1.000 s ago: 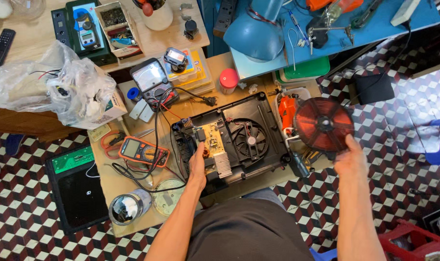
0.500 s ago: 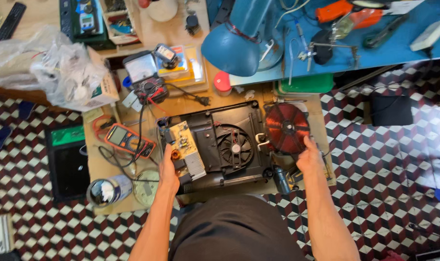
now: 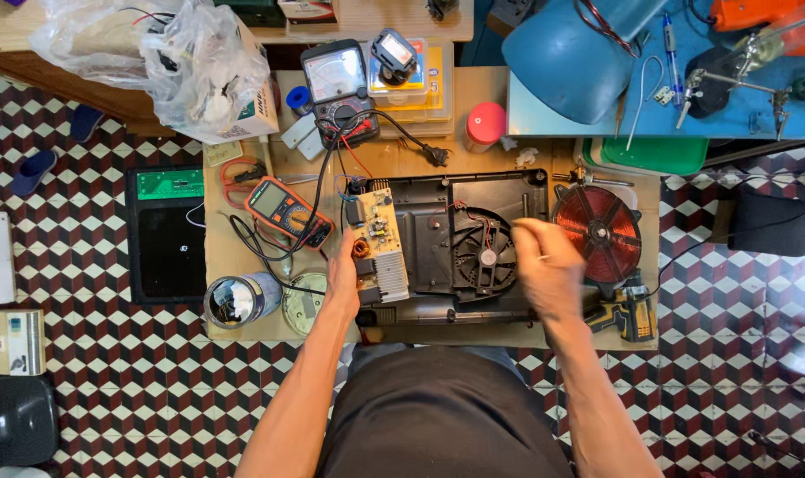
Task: The person uses a hot air gun on a circuit board, then places it into a black plastic housing with a fan. They connect a power cord, move the housing, and use a screwdriver to secure the board inside the case.
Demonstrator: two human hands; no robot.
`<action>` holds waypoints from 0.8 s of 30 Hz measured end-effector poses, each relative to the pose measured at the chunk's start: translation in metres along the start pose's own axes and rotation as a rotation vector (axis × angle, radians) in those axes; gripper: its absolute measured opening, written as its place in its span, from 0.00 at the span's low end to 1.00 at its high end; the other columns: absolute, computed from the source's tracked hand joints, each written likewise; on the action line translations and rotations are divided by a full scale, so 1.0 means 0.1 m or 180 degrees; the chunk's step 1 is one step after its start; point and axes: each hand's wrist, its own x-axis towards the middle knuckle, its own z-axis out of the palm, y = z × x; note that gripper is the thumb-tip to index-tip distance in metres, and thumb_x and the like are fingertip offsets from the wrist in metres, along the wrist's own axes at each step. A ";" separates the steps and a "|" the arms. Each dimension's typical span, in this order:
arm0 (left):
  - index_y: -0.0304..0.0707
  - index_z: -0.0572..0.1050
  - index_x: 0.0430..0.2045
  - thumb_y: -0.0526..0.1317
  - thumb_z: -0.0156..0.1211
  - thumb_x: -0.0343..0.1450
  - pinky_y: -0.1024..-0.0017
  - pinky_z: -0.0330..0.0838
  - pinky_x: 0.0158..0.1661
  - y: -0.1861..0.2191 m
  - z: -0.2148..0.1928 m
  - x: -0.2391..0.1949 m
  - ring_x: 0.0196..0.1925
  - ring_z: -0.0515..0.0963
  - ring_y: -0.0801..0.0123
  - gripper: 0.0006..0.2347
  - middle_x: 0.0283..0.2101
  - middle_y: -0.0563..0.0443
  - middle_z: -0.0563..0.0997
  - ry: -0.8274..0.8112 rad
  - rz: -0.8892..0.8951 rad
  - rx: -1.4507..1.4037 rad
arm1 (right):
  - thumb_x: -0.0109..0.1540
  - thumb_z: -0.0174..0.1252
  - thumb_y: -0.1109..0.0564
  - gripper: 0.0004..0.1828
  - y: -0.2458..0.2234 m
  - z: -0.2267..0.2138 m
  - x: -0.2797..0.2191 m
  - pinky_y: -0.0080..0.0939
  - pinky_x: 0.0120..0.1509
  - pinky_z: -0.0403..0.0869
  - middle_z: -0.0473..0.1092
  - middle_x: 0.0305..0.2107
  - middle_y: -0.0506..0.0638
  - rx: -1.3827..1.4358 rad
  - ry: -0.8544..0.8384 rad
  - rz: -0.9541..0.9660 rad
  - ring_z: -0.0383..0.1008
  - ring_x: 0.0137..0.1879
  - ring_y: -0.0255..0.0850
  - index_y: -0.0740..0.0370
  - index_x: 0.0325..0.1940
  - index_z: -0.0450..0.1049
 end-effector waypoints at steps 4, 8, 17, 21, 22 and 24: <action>0.37 0.75 0.55 0.53 0.47 0.75 0.69 0.72 0.51 -0.03 0.01 0.03 0.51 0.79 0.70 0.22 0.52 0.53 0.81 0.0007 -0.0187 -0.0006 | 0.54 0.59 0.64 0.21 -0.15 0.97 0.53 0.56 0.50 0.73 0.71 0.45 0.65 -0.1007 -0.0862 -0.1241 0.73 0.49 0.64 0.68 0.52 0.74; 0.30 0.75 0.55 0.53 0.48 0.76 0.68 0.68 0.55 -0.19 0.03 0.08 0.54 0.77 0.66 0.23 0.53 0.48 0.80 -0.0238 0.0434 0.0403 | 0.60 0.61 0.62 0.08 0.11 1.35 0.70 0.60 0.48 0.72 0.70 0.40 0.62 -0.1733 -0.1470 -0.0989 0.72 0.46 0.62 0.62 0.43 0.76; 0.34 0.65 0.65 0.63 0.43 0.72 0.66 0.60 0.61 -0.43 0.33 0.29 0.68 0.68 0.59 0.33 0.65 0.45 0.71 -0.0351 -0.0341 0.1151 | 0.67 0.61 0.58 0.08 0.35 1.39 0.79 0.45 0.44 0.73 0.72 0.41 0.56 -0.0305 -0.0352 0.0004 0.74 0.38 0.45 0.67 0.43 0.77; 0.30 0.59 0.68 0.65 0.44 0.73 0.64 0.61 0.64 -0.66 0.43 0.40 0.71 0.66 0.52 0.37 0.68 0.36 0.67 -0.0299 -0.0211 0.1534 | 0.65 0.65 0.53 0.12 0.44 1.36 1.00 0.40 0.46 0.73 0.78 0.38 0.57 -0.0389 -0.0470 0.1310 0.75 0.39 0.39 0.66 0.43 0.79; 0.29 0.59 0.68 0.64 0.45 0.73 0.64 0.61 0.65 -0.72 0.47 0.43 0.71 0.67 0.52 0.37 0.69 0.34 0.67 -0.0289 -0.0155 0.1587 | 0.65 0.65 0.52 0.12 0.45 1.32 1.05 0.39 0.45 0.73 0.80 0.38 0.57 -0.0448 -0.0630 0.1700 0.76 0.39 0.38 0.65 0.42 0.80; 0.27 0.63 0.65 0.63 0.45 0.74 0.64 0.63 0.63 -0.80 0.52 0.48 0.68 0.69 0.51 0.35 0.65 0.33 0.71 -0.0259 0.0008 0.1764 | 0.65 0.65 0.52 0.13 0.43 1.28 1.13 0.41 0.45 0.72 0.79 0.40 0.61 -0.0410 -0.0903 0.1794 0.74 0.40 0.40 0.67 0.44 0.80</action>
